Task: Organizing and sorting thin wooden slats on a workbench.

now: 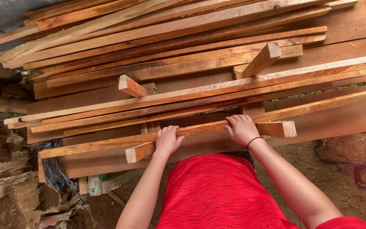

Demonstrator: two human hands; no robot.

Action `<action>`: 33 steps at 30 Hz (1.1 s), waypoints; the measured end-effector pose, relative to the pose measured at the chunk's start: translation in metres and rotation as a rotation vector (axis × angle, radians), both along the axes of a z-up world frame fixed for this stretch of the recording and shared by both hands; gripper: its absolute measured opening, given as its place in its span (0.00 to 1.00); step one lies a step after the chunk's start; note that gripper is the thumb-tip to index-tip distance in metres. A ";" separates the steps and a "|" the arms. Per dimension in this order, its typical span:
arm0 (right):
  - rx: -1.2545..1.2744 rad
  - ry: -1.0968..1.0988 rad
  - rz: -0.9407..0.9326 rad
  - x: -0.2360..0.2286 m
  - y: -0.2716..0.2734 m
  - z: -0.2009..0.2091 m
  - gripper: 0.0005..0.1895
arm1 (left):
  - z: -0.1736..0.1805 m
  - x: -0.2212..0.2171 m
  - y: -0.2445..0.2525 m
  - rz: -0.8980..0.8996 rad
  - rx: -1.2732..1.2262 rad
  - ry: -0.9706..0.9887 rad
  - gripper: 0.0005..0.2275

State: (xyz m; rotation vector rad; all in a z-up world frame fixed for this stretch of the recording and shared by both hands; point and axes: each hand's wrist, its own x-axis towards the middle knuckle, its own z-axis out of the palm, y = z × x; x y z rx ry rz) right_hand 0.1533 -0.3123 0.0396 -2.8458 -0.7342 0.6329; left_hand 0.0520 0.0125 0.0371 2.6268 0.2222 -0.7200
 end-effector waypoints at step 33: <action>-0.165 -0.047 0.088 0.017 -0.013 -0.122 0.11 | -0.082 0.001 -0.005 -0.106 0.181 -0.017 0.15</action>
